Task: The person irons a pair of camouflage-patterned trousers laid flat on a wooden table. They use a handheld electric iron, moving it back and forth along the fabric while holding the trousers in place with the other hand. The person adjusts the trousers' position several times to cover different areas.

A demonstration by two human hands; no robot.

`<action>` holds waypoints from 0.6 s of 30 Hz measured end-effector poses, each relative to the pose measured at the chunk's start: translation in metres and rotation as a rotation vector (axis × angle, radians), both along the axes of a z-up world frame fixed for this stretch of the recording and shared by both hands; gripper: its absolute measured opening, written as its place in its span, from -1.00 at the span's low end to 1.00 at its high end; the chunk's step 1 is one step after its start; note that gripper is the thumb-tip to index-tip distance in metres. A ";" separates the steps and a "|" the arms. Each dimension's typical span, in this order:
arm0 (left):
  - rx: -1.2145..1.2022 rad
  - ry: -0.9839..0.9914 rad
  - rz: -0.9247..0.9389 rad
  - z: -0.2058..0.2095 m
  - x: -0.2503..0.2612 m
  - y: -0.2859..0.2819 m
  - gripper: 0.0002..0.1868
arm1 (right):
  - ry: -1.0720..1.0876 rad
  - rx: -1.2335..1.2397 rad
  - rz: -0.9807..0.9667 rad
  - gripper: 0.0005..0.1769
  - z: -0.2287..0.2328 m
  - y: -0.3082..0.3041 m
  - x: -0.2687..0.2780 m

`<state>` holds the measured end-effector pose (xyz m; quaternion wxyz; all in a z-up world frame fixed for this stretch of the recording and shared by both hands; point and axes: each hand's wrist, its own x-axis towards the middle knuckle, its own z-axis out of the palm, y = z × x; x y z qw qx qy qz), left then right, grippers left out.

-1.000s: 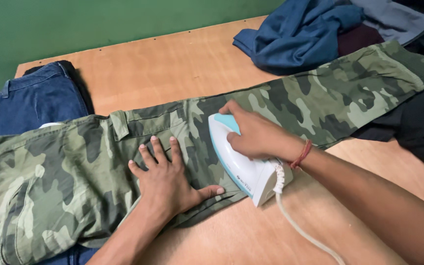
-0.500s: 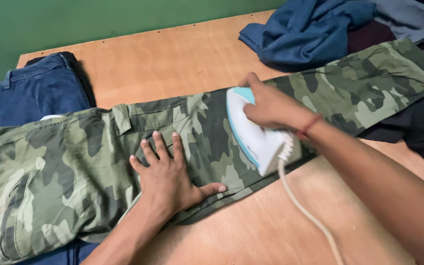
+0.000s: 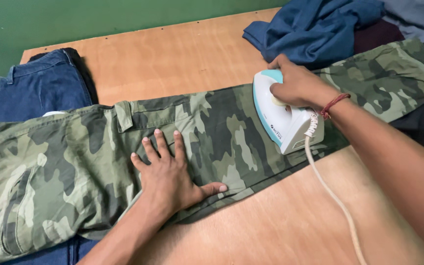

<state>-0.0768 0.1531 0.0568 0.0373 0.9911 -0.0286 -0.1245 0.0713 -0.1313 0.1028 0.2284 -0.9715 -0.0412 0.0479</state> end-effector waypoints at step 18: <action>0.094 -0.044 0.015 -0.006 -0.005 -0.001 0.68 | -0.086 -0.040 -0.055 -0.40 -0.004 -0.090 -0.013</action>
